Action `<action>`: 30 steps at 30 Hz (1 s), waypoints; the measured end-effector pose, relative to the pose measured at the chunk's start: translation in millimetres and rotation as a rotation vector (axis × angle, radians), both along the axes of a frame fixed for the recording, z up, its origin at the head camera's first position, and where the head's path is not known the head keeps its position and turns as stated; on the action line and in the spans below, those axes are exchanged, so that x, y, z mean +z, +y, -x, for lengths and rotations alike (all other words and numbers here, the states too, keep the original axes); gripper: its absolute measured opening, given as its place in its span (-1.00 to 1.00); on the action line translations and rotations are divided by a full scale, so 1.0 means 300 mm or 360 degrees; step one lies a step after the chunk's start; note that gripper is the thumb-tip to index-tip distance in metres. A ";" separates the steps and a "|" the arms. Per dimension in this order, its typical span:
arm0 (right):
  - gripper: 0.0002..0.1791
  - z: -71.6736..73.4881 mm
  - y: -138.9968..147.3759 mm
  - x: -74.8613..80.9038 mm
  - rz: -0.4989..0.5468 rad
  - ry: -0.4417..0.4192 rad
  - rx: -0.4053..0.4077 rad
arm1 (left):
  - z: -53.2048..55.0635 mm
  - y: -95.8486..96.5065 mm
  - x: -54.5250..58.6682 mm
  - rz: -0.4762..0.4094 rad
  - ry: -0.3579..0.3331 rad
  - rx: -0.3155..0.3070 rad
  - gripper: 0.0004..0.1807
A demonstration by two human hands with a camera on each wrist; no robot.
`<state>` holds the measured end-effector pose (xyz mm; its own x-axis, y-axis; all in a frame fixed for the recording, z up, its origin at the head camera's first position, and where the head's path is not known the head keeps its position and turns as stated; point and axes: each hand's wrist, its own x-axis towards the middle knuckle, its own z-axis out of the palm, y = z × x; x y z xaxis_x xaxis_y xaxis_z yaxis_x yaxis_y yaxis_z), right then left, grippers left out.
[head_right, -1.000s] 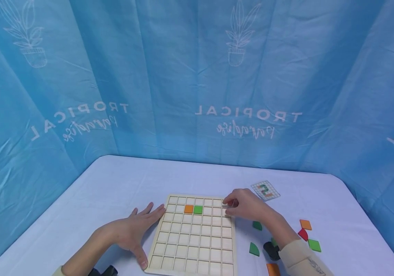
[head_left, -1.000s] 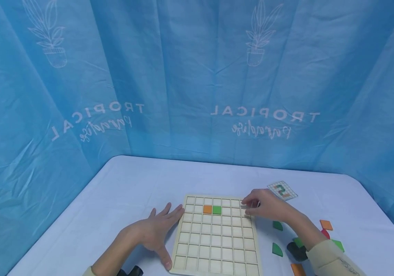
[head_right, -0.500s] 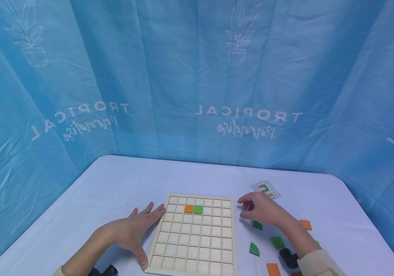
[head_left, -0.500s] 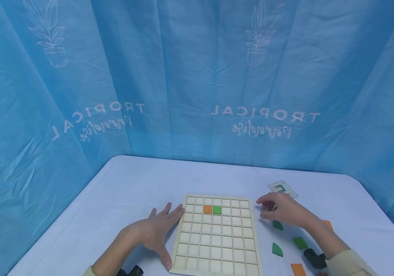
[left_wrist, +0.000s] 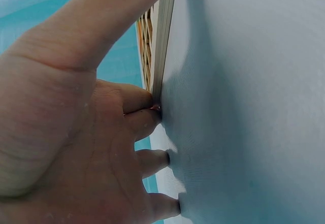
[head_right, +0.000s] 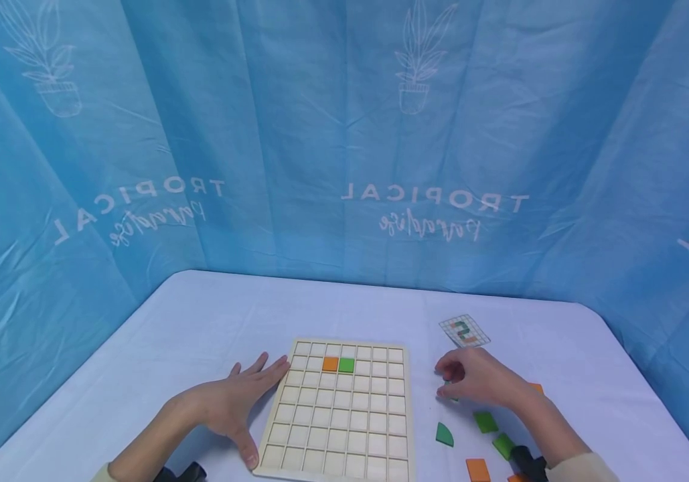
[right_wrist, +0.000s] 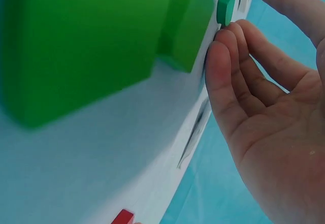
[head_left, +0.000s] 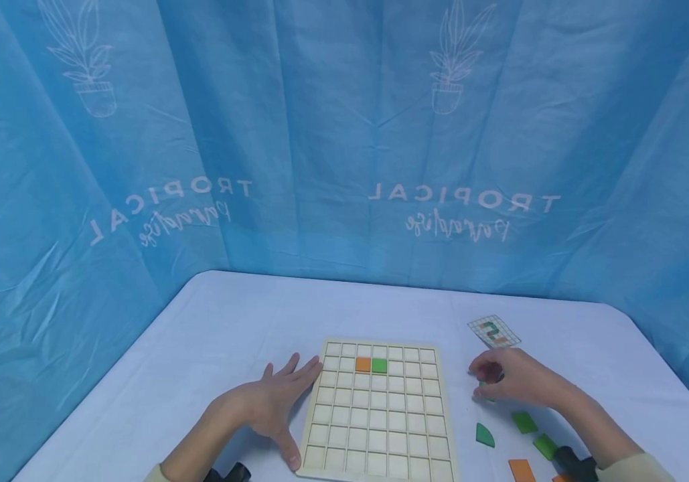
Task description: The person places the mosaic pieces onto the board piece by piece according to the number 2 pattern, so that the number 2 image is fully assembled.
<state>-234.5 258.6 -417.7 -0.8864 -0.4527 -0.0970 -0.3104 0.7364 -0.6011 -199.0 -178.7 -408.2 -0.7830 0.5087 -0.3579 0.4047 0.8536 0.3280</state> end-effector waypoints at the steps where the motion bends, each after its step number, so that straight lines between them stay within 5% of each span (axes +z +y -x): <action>1: -0.62 -0.004 0.002 0.000 -0.0007 -0.0020 -0.0020 | 0.000 0.000 0.001 0.0001 -0.0005 0.0004 0.59; 16: -0.68 -0.032 0.008 0.006 -0.0096 -0.0156 -0.0139 | -0.002 -0.002 0.005 -0.0025 -0.0020 0.0005 0.59; 30: -0.74 -0.014 -0.011 0.006 -0.0016 -0.0028 0.0009 | -0.004 0.003 0.008 -0.0017 -0.0017 0.0004 0.58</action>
<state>-230.2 255.3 -415.9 -0.8820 -0.4566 -0.1169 -0.3041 0.7407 -0.5991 -197.7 -178.0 -405.7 -0.7806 0.5106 -0.3606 0.3989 0.8510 0.3416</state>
